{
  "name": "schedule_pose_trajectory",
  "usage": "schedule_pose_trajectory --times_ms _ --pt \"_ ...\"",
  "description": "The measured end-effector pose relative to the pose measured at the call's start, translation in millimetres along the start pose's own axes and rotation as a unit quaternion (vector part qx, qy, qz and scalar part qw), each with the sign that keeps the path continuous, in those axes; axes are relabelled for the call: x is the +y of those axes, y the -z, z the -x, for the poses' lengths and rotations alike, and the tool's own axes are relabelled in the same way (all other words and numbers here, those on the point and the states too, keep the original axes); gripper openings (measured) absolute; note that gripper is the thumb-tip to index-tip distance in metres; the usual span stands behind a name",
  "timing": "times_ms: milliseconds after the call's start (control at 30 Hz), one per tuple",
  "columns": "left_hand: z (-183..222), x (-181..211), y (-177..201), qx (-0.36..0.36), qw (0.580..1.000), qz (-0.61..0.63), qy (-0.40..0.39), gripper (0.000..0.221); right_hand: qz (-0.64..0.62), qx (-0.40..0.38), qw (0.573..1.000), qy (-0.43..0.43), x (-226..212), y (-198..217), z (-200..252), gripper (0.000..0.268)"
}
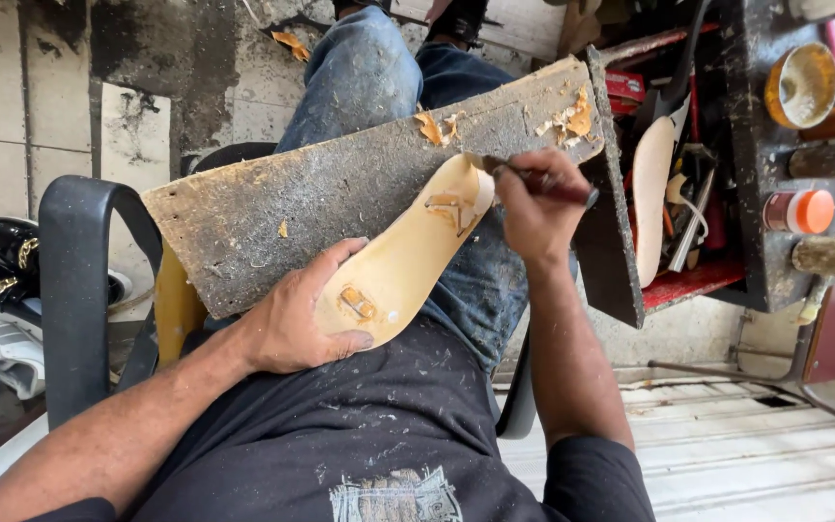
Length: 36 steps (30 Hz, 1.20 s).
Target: Trimming the edges of a sandal sole with a knife and handling money
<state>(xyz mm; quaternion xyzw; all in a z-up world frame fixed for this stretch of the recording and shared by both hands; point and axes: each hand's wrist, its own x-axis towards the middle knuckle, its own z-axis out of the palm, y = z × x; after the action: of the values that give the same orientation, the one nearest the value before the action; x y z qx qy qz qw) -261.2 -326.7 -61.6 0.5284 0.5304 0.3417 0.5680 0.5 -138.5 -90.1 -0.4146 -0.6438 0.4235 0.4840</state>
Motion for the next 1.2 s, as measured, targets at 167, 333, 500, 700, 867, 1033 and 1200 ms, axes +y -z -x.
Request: schedule_pose_trajectory --times_ms 167,333,500,700,867,1033,1200 --pt "-1 2 2 -0.005 1.000 0.003 0.003 0.107 0.095 -0.036 0.995 -0.008 1 -2 0 0.020" --pt "0 -2 0 -0.005 1.000 -0.020 0.000 0.109 0.041 -0.092 0.993 0.059 -39 -20 10 0.019" --pt "4 -9 -3 0.015 0.999 -0.030 -0.002 0.110 0.026 -0.097 0.991 0.087 -32 -20 34 0.016" --pt "7 -10 -5 0.027 1.000 -0.007 -0.011 0.104 0.057 -0.111 0.985 0.115 -23 -2 59 0.019" --pt "6 -9 -5 0.033 0.999 -0.014 -0.025 0.102 0.031 -0.146 0.984 0.097 -55 -30 82 0.024" --pt "5 -7 -6 0.033 0.999 -0.018 -0.022 0.104 -0.006 -0.113 0.989 0.095 -69 -50 86 0.018" --pt "6 -13 -6 0.031 0.999 -0.022 -0.017 0.105 0.022 -0.125 0.988 0.089 -48 -34 84 0.020"
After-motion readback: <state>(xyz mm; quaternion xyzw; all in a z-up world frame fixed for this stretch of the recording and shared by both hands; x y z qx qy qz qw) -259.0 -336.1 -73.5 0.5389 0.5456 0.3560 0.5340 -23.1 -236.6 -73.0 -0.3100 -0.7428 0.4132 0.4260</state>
